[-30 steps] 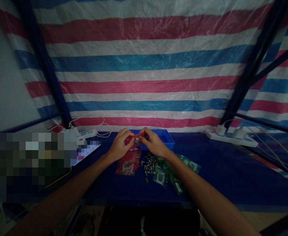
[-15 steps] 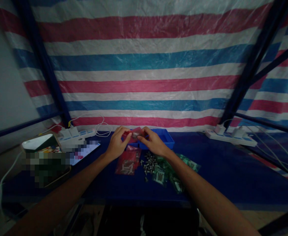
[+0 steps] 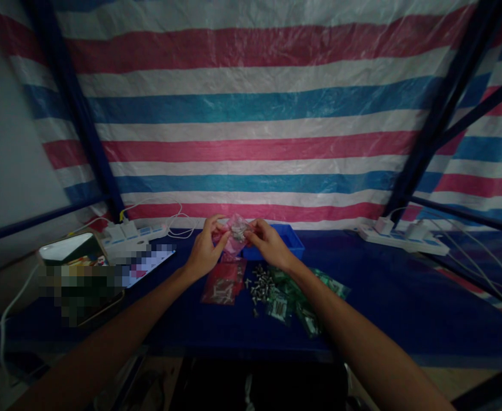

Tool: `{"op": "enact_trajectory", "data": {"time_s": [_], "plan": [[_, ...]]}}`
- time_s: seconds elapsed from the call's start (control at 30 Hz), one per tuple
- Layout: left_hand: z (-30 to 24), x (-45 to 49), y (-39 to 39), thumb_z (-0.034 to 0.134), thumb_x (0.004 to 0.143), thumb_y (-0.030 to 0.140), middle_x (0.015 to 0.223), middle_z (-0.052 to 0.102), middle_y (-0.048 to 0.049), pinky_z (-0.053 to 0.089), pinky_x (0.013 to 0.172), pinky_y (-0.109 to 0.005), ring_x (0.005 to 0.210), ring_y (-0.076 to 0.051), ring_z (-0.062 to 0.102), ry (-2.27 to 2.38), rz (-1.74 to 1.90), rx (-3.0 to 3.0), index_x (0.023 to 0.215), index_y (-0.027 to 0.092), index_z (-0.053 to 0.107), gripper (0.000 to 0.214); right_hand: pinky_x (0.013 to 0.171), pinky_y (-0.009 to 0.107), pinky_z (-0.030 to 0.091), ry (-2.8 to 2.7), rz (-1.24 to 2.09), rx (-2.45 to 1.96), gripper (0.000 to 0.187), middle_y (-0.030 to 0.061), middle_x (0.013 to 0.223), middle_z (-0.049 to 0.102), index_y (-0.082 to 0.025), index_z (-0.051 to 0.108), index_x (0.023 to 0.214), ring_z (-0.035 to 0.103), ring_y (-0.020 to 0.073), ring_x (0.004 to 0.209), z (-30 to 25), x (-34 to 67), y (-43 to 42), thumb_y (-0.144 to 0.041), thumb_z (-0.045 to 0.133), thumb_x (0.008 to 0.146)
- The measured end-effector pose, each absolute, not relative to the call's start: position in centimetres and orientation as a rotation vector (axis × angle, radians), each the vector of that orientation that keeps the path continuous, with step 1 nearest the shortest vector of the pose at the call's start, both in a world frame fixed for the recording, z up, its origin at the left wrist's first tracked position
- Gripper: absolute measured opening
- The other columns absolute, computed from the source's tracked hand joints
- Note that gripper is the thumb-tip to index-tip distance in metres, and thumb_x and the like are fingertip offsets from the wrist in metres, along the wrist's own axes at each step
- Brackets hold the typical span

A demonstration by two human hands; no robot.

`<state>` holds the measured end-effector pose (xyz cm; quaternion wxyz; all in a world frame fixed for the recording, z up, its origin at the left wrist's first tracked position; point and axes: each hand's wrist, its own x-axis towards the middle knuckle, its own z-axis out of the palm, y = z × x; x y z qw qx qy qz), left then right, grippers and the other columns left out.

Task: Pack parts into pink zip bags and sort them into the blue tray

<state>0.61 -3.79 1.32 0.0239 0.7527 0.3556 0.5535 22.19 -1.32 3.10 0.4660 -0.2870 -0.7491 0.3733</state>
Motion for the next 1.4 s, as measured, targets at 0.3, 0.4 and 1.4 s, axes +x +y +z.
{"op": "enact_trajectory", "data": {"time_s": [0.3, 0.4, 1.4], "plan": [[2.3, -0.2, -4.5, 0.034, 0.106, 0.013, 0.135, 0.066, -0.0116, 0.048, 0.113, -0.045, 0.127, -0.025, 0.061, 1.038, 1.444, 2.689, 0.145, 0.023, 0.05, 0.043, 0.061, 0.033, 0.052, -1.683, 1.007, -0.734, 0.048, -0.0044, 0.074, 0.063, -0.027, 0.046, 0.115, 0.062, 0.0175, 0.062, 2.6, 22.6, -0.6, -0.055, 0.073, 0.086], [2.2, -0.3, -4.4, 0.034, 0.105, 0.009, 0.135, 0.066, -0.0102, 0.048, 0.114, -0.045, 0.128, -0.025, 0.061, 1.002, 1.432, 2.688, 0.142, 0.024, 0.054, 0.045, 0.059, 0.031, 0.049, -1.661, 1.026, -0.74, 0.053, -0.0067, 0.069, 0.063, -0.027, 0.043, 0.116, 0.061, 0.0169, 0.059, 2.8, 22.6, -0.9, -0.056, 0.075, 0.085], [1.7, 0.7, -3.9, 0.053, 0.108, 0.04, 0.095, 0.066, -0.0052, 0.051, 0.086, -0.034, 0.091, -0.021, 0.064, 1.232, 1.909, 2.245, 0.1, 0.02, 0.062, 0.023, 0.053, 0.03, 0.044, -1.737, 0.895, -0.873, 0.032, -0.001, 0.074, 0.062, -0.024, 0.059, 0.093, 0.054, 0.0144, 0.054, 3.9, 22.5, -1.5, -0.056, 0.062, 0.094]]}}
